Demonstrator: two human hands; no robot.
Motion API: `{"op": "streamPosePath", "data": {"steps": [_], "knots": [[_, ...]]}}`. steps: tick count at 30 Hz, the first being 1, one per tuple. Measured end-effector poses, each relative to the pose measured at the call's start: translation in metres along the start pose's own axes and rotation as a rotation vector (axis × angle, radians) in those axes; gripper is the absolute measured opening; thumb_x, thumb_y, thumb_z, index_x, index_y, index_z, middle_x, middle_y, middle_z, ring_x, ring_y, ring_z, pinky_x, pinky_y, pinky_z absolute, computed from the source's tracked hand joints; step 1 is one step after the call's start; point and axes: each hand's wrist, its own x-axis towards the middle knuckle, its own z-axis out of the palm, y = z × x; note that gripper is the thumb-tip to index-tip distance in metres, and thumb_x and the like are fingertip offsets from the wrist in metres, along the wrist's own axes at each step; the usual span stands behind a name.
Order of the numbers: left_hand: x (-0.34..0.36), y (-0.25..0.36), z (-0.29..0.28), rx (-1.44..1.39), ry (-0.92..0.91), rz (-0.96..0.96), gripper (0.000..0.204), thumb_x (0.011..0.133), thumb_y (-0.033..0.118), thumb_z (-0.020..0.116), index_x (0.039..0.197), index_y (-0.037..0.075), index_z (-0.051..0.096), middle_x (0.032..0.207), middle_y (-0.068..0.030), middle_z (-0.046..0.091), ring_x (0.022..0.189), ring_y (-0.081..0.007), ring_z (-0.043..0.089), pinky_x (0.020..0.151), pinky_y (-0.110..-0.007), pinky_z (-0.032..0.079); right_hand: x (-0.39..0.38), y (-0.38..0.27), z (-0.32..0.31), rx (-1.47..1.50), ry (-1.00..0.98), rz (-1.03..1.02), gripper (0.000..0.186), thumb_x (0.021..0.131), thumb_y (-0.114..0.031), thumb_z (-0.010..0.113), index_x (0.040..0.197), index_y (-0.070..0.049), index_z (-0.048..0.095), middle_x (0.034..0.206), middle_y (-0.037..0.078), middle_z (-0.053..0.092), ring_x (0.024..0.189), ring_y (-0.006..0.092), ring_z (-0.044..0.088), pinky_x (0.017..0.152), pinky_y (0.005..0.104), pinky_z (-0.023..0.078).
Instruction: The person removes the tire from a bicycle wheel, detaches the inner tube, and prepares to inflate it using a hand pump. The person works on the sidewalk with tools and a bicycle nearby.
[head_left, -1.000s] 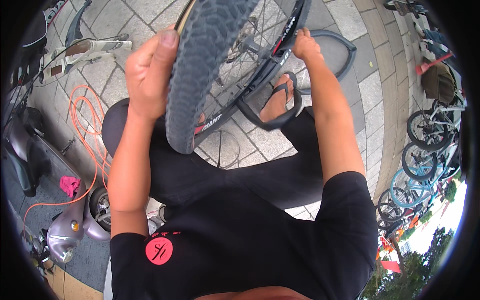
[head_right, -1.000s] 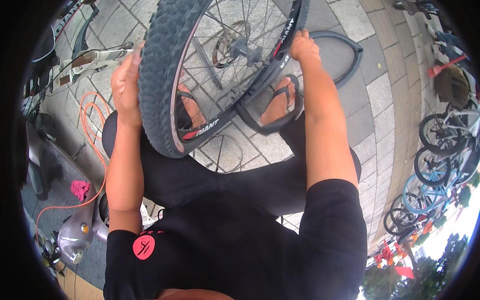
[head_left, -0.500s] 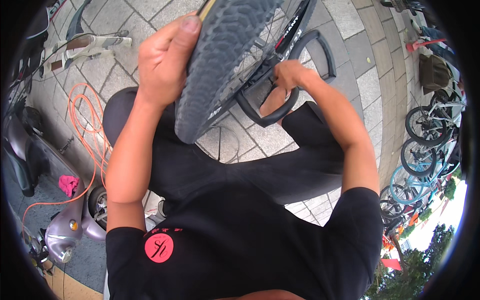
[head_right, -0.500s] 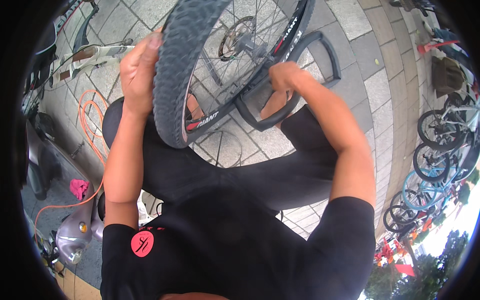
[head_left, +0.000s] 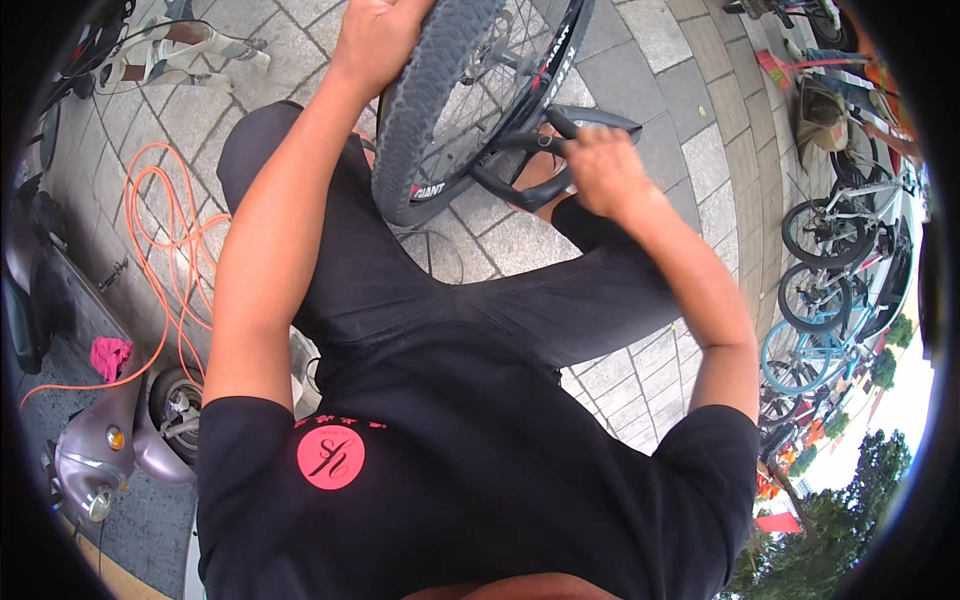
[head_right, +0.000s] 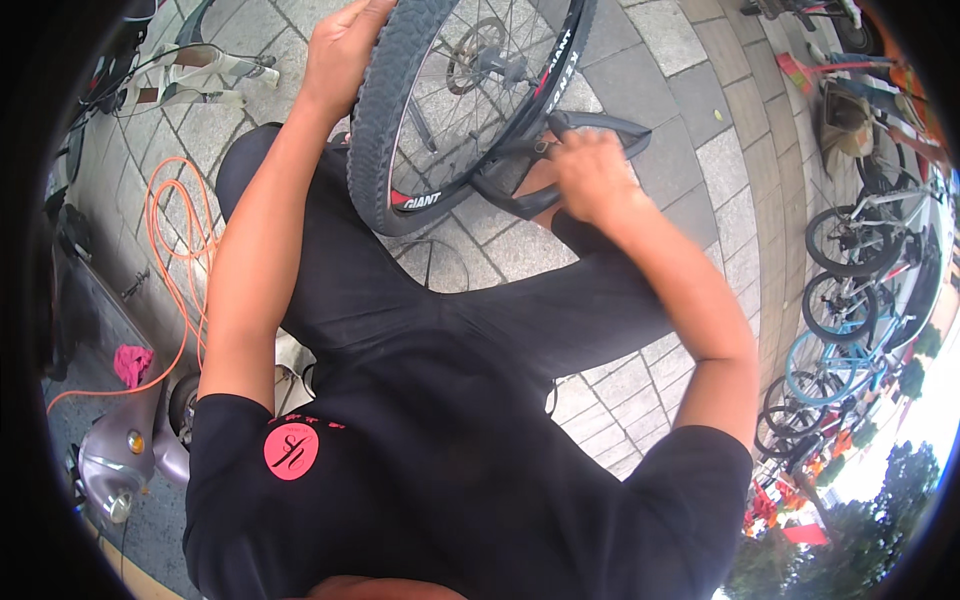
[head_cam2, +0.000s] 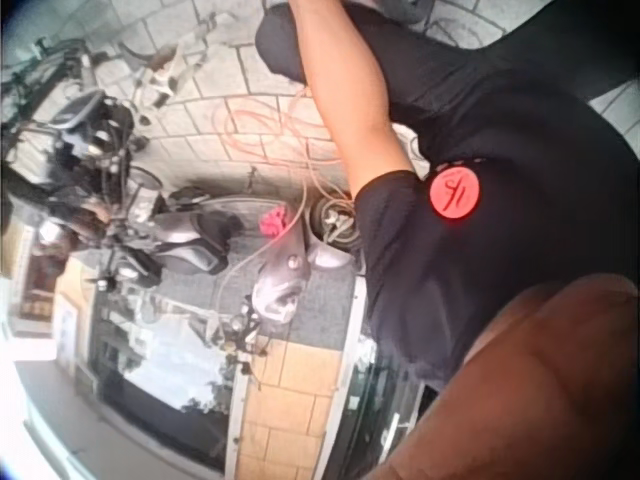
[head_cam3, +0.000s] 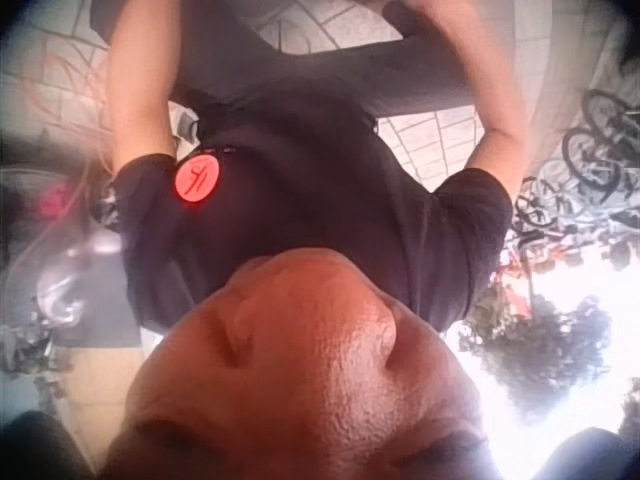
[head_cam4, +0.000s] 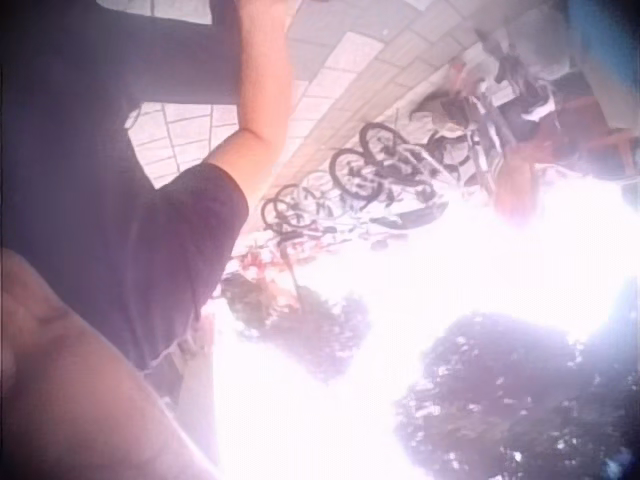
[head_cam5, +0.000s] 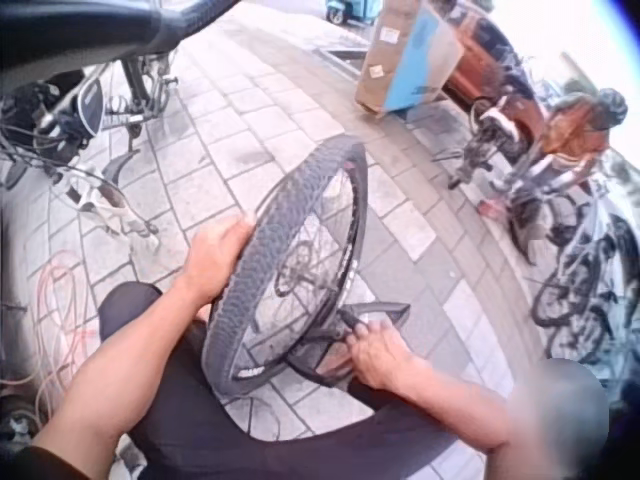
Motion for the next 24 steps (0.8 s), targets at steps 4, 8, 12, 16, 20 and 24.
{"op": "streamPosePath", "data": {"steps": [4, 8, 12, 16, 20, 24], "knots": [[0.011, 0.005, 0.000, 0.043, -0.011, 0.013, 0.040, 0.107, 0.034, 0.058, 0.098, 0.000, 0.076, 0.085, -0.0018, 0.072, 0.078, -0.0121, 0.061, 0.073, -0.033, 0.049, 0.026, -0.088, 0.026, 0.427, 0.207, -0.221, 0.079, 0.083, -0.034, 0.083, 0.151, -0.010, 0.050, 0.143, 0.019, 0.056, 0.132, 0.0344, 0.057, 0.110, 0.0491, 0.044], [0.023, -0.008, 0.019, -0.227, 0.048, 0.020, 0.039, 0.105, 0.033, 0.058, 0.097, 0.000, 0.077, 0.081, -0.0031, 0.071, 0.076, -0.0126, 0.061, 0.071, -0.033, 0.049, 0.058, -0.161, 0.045, 0.674, 0.366, -0.074, 0.086, 0.077, -0.041, 0.088, 0.148, -0.008, 0.054, 0.150, 0.021, 0.046, 0.136, 0.0387, 0.051, 0.111, 0.0499, 0.043], [0.036, 0.047, 0.046, -0.213, -0.057, -0.168, 0.033, 0.101, 0.027, 0.057, 0.097, 0.001, 0.077, 0.080, -0.0040, 0.071, 0.075, -0.0136, 0.062, 0.068, -0.033, 0.049, 0.068, -0.174, 0.039, 0.894, 0.491, 0.013, 0.077, 0.072, -0.041, 0.091, 0.135, -0.004, 0.065, 0.143, 0.023, 0.046, 0.130, 0.0441, 0.053, 0.108, 0.0507, 0.046], [0.041, 0.094, 0.050, -0.225, -0.170, -0.195, 0.037, 0.101, 0.032, 0.059, 0.100, 0.001, 0.078, 0.084, -0.0091, 0.073, 0.078, -0.0170, 0.066, 0.075, -0.035, 0.052, 0.064, -0.157, 0.001, 1.163, 0.624, -0.064, 0.067, 0.071, -0.039, 0.095, 0.123, -0.004, 0.071, 0.125, 0.016, 0.050, 0.113, 0.0320, 0.056, 0.096, 0.0423, 0.051], [0.024, 0.068, 0.007, -0.461, -0.013, -0.027, 0.046, 0.095, 0.043, 0.065, 0.102, -0.001, 0.077, 0.097, -0.0184, 0.078, 0.094, -0.0292, 0.076, 0.086, -0.036, 0.057, 0.046, -0.109, -0.071, 1.354, 0.824, 0.033, 0.060, 0.075, -0.043, 0.095, 0.109, 0.000, 0.071, 0.091, 0.006, 0.059, 0.080, 0.0177, 0.059, 0.076, 0.0345, 0.053], [-0.010, 0.042, -0.047, -0.269, -0.221, -0.202, 0.081, 0.097, 0.053, 0.073, 0.147, -0.008, 0.051, 0.145, -0.0216, 0.062, 0.130, -0.0264, 0.062, 0.104, -0.039, 0.053, 0.050, -0.044, -0.134, 1.730, 0.800, 0.111, 0.066, 0.082, -0.048, 0.090, 0.108, 0.010, 0.072, 0.101, 0.016, 0.075, 0.088, 0.0204, 0.072, 0.072, 0.0322, 0.059]]}}
